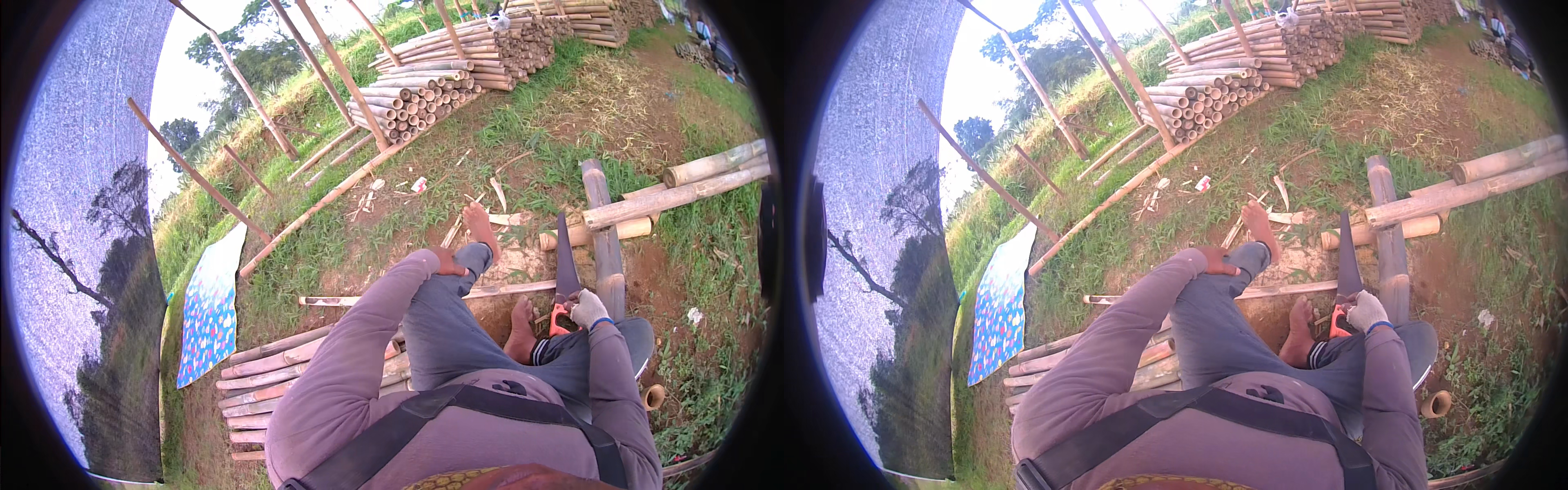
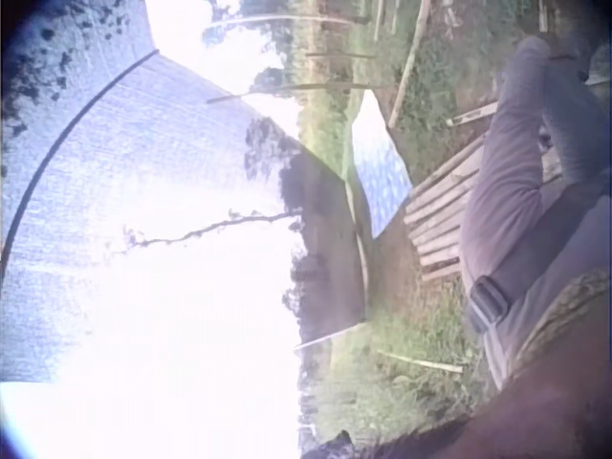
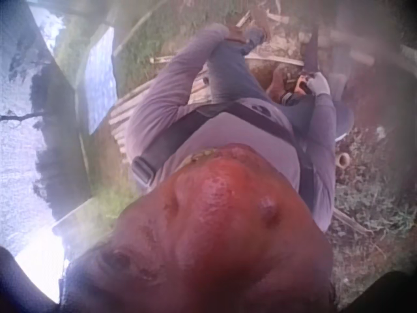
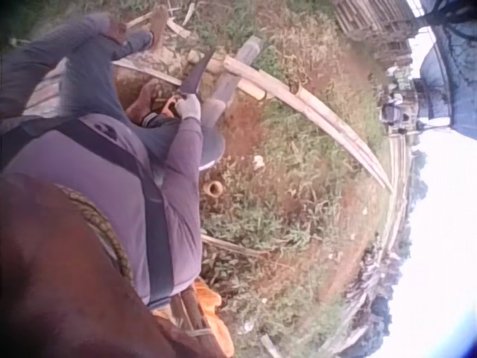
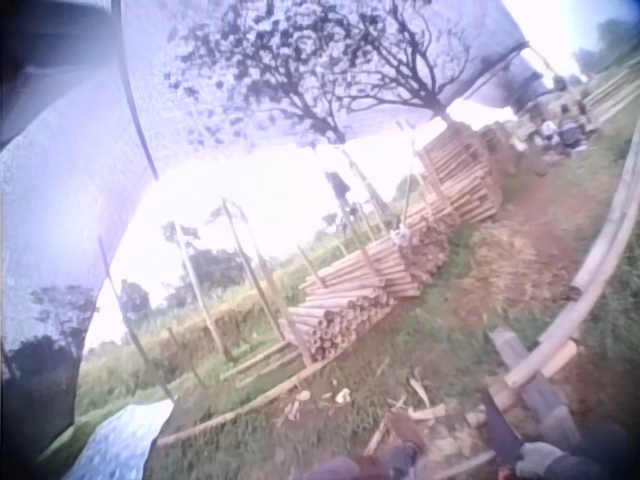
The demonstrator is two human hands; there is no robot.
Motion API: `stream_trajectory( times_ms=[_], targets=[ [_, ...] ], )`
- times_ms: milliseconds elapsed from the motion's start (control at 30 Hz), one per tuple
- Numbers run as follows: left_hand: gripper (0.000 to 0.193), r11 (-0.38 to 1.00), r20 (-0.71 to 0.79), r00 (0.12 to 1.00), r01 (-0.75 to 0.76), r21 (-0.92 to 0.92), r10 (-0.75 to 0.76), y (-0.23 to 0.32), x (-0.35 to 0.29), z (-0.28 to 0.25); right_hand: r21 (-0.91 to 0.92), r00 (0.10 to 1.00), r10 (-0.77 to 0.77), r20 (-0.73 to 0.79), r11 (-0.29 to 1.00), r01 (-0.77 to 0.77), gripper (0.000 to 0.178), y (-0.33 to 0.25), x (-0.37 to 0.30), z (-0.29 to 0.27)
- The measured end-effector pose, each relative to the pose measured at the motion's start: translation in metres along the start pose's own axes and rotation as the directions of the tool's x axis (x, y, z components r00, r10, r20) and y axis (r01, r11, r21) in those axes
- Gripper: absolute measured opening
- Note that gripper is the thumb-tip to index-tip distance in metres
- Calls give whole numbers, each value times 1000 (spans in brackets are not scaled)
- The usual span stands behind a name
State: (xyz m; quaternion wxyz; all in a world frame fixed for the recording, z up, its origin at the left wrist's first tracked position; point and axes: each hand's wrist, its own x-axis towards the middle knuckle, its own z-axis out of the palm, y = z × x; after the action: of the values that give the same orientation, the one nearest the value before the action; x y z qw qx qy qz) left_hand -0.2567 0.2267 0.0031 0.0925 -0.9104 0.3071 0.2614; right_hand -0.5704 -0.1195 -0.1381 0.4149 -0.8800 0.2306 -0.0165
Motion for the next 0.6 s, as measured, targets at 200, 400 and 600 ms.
stream_trajectory(
  times_ms=[200,400,600],
  targets=[
    [116,1000,-78,997,9,-7,-10,50,20,55,-154,998,-57,-16,987,53,40,4,0,-8],
    [98,975,-256,967,-71,-210,15,89,23,190,-175,999,-4,40,984,11,49,8,8,-4],
    [84,872,-457,889,-239,-427,20,54,22,212,-308,984,-16,176,949,70,39,-7,27,3]
  ],
)
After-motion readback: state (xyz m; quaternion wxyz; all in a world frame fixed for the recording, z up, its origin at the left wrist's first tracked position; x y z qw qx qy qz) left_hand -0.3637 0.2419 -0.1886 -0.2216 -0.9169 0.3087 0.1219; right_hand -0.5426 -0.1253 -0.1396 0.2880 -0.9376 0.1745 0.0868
